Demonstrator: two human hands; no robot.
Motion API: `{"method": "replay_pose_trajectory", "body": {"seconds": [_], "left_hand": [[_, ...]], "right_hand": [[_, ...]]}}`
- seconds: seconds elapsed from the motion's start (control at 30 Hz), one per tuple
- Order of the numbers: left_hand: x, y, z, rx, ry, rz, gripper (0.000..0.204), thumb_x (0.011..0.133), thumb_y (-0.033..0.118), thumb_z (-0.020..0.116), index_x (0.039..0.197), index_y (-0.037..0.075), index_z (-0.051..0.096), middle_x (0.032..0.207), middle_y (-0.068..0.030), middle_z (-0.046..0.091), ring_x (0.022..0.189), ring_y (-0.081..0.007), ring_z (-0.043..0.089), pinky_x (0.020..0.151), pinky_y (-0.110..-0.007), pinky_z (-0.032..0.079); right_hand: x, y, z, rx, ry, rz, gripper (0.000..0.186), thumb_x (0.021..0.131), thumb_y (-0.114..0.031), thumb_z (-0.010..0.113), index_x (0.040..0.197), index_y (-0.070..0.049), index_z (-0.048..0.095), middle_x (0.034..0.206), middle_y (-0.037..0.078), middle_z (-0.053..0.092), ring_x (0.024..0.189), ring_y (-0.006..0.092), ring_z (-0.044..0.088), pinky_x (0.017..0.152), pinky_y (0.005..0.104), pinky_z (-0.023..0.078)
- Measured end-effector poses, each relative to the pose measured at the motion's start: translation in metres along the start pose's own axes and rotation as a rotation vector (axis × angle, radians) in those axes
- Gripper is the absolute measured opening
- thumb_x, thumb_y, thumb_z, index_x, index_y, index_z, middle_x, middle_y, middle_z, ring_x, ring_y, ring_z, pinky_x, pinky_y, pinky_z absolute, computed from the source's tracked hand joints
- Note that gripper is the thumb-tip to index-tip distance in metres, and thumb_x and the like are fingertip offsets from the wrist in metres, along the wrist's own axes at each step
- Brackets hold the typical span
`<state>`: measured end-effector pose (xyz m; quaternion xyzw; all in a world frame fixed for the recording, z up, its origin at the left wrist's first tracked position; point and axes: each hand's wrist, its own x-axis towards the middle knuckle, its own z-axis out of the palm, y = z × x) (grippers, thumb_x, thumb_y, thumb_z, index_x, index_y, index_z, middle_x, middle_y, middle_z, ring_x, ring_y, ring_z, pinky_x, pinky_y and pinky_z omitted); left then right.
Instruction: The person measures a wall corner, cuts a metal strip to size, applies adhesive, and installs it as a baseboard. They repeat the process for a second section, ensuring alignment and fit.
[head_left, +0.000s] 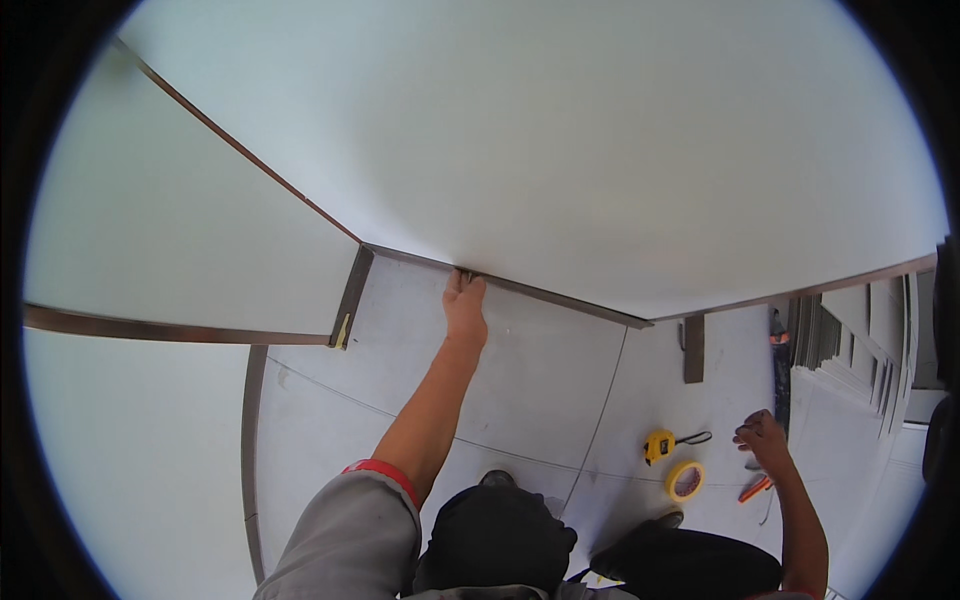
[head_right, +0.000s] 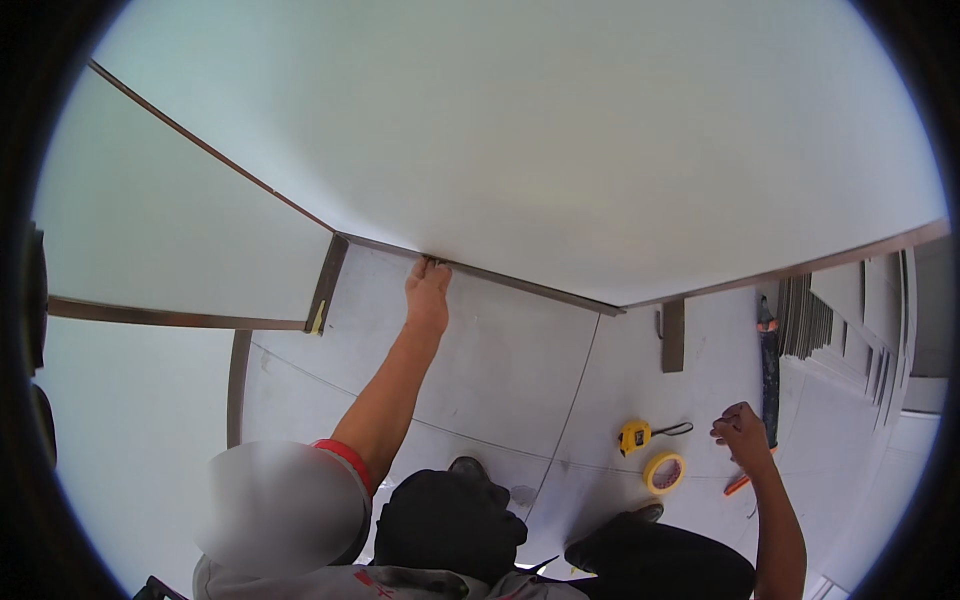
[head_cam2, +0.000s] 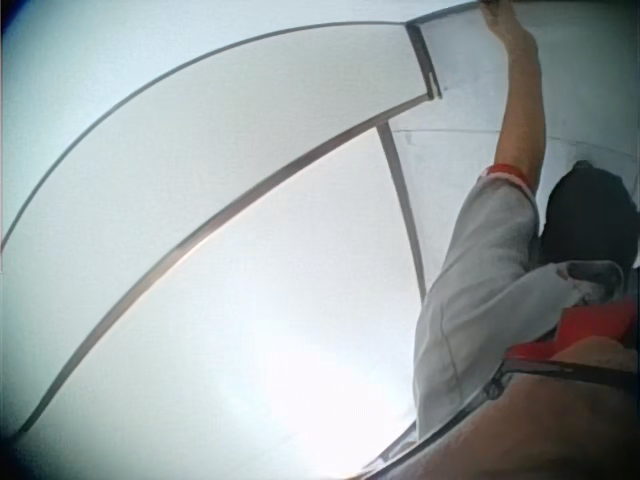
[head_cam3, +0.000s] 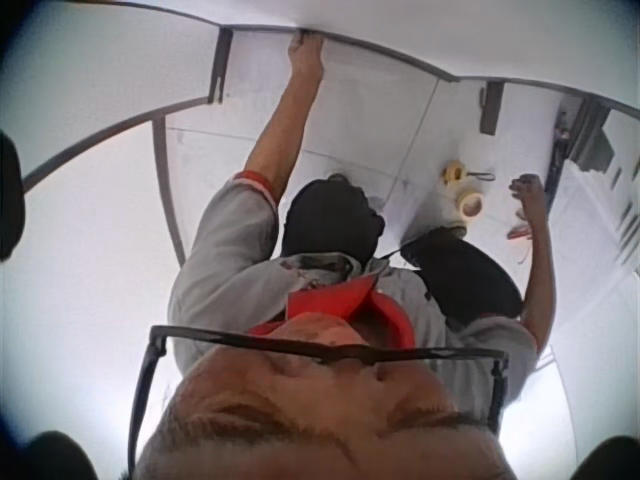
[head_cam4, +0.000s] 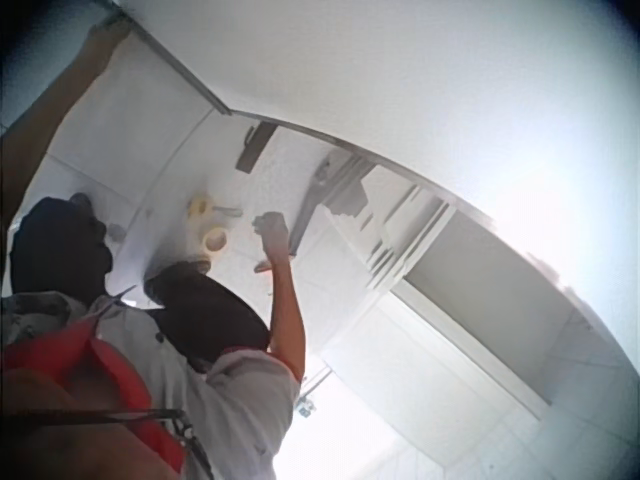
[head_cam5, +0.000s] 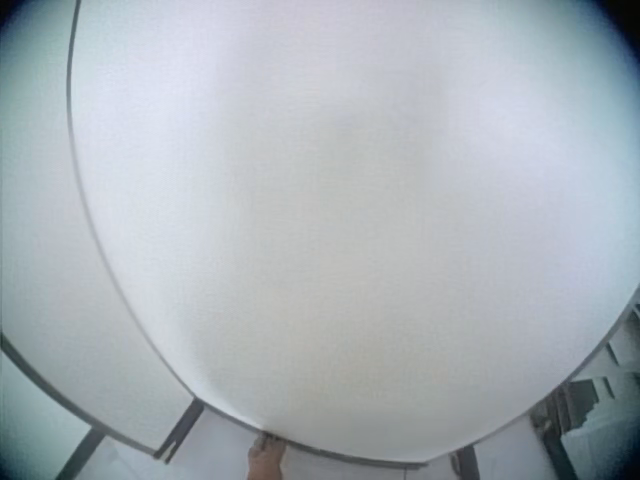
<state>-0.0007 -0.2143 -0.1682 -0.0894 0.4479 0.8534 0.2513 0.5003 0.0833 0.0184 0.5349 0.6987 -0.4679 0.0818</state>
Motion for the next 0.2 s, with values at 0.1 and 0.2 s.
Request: {"method": "replay_pose_trajectory", "body": {"seconds": [0.1, 0.2], "left_hand": [[-0.021, -0.018, 0.020, -0.067, 0.038, -0.155, 0.057, 0.094, -0.001, 0.054, 0.148, -0.006, 0.035, 0.142, -0.0119, 0.051, 0.128, -0.0201, 0.050, 0.108, -0.033, 0.043], [-0.010, -0.066, -0.001, -0.071, -0.038, -0.314, 0.062, 0.095, 0.002, 0.056, 0.150, -0.007, 0.030, 0.145, -0.0131, 0.048, 0.129, -0.0210, 0.050, 0.108, -0.034, 0.043]], "right_hand": [[-0.018, 0.029, -0.013, -0.037, 0.024, 0.024, 0.024, 0.091, -0.009, 0.065, 0.106, 0.004, 0.054, 0.098, 0.016, 0.069, 0.088, 0.0218, 0.073, 0.071, 0.0340, 0.060], [0.003, 0.015, 0.003, 0.078, -0.021, -0.092, 0.025, 0.092, -0.012, 0.067, 0.108, 0.002, 0.054, 0.098, 0.017, 0.069, 0.087, 0.0241, 0.073, 0.074, 0.0337, 0.061]]}}
